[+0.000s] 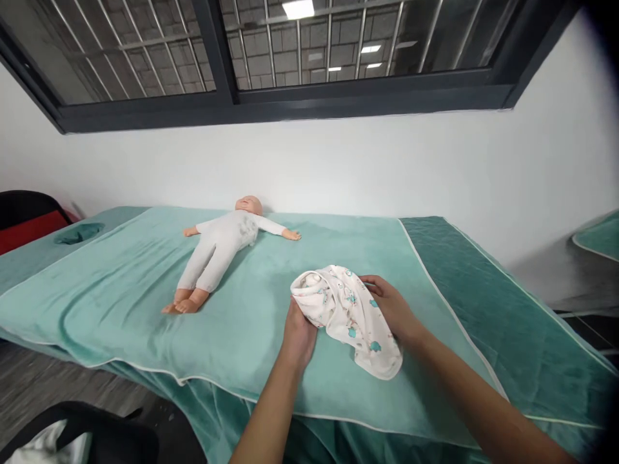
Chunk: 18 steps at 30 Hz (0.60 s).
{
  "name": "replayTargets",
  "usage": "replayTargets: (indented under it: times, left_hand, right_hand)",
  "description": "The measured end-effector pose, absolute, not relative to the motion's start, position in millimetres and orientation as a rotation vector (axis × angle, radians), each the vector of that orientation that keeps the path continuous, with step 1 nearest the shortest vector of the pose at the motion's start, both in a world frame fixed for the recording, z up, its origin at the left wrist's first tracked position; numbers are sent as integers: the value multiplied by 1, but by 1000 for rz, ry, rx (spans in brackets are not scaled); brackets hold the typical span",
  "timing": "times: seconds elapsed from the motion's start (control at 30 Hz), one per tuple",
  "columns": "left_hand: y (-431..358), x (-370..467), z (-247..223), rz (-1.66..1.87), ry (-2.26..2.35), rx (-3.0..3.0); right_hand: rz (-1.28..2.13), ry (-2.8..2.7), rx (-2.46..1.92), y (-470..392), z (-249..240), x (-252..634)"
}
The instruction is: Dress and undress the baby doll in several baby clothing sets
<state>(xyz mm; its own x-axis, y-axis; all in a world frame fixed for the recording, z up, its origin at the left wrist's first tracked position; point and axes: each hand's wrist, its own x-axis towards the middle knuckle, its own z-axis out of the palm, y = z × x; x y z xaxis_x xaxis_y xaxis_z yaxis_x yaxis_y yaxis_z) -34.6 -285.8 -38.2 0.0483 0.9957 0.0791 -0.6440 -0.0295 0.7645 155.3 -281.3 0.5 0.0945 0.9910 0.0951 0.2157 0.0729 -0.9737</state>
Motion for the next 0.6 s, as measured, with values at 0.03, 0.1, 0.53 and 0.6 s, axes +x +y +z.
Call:
replayTargets:
  times: [0.03,0.1,0.53,0.6]
  left_hand:
    - [-285,-34,-38,1453,603,746]
    - [-284,-34,-39,1453,617,758]
    - [-285,-35,-48,1431,601,775]
    - [-285,-35,-49,1435,585,779]
  right_hand:
    - [1002,-1273,-1367,-280,-1,156]
    - [981,-1199,-1395,-283,4,161]
    - [521,-2025,-1254,-297,18,122]
    - [574,-2052,-1265,-289,32,128]
